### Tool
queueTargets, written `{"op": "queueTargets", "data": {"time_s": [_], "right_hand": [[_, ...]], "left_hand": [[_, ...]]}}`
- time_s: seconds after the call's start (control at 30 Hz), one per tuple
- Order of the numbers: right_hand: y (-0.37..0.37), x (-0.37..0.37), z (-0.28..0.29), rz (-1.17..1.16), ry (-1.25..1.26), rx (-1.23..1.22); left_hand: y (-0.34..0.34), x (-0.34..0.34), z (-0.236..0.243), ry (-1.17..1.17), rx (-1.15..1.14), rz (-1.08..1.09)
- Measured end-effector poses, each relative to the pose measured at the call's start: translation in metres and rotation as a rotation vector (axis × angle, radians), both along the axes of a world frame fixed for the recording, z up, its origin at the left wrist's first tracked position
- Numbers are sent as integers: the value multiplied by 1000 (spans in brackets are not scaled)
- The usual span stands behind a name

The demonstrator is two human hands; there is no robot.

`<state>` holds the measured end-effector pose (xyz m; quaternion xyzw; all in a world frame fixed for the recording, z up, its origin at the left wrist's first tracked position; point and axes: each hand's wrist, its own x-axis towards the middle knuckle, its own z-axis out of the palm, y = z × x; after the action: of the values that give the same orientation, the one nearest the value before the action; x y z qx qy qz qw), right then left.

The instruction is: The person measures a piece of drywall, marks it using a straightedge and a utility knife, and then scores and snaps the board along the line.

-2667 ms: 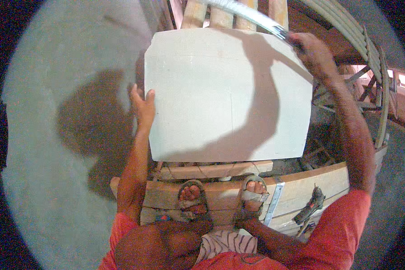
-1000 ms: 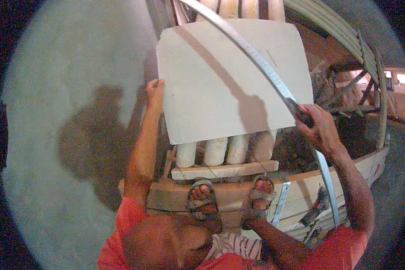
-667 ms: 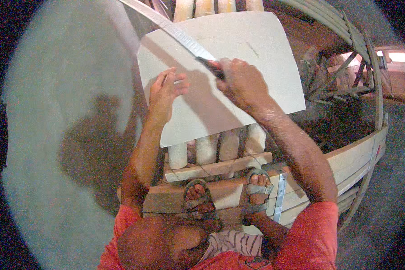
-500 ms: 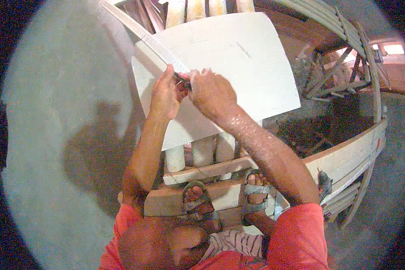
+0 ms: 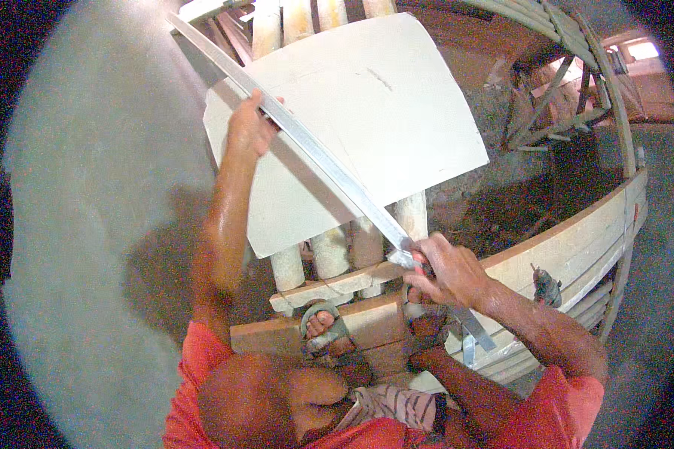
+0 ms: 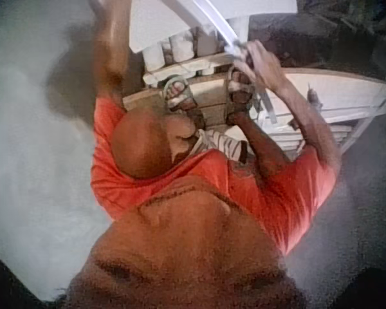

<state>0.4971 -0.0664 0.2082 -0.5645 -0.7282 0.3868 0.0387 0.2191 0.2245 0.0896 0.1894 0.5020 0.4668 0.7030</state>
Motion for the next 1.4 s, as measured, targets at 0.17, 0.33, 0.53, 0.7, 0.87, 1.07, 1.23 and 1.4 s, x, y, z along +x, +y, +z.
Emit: {"op": "queueTargets", "data": {"time_s": [0.17, 0.33, 0.53, 0.7, 0.87, 1.07, 1.23, 1.4], "right_hand": [[-39, 18, -2, 8, -126, -99], [18, -19, -22, -68, -76, 96], [100, -70, -48, -224, -34, 237], [66, -102, -76, -353, 1, 185], [-11, -94, -99, -433, -15, 93], [2, -79, -133, -521, -48, 143], [21, -82, -148, -591, -25, 124], [-9, -78, -150, -646, -33, 55]], "left_hand": [[60, 5, 6, 116, -18, 50], [98, 4, 13, 180, 166, -26], [64, 36, 23, 175, 210, -278], [77, 5, 0, 225, 170, -263], [83, 6, -29, 308, 118, -240], [77, 20, -56, 840, 337, -308], [37, 26, -85, 1396, 726, -489], [23, 17, -97, 1461, 808, -563]]}}
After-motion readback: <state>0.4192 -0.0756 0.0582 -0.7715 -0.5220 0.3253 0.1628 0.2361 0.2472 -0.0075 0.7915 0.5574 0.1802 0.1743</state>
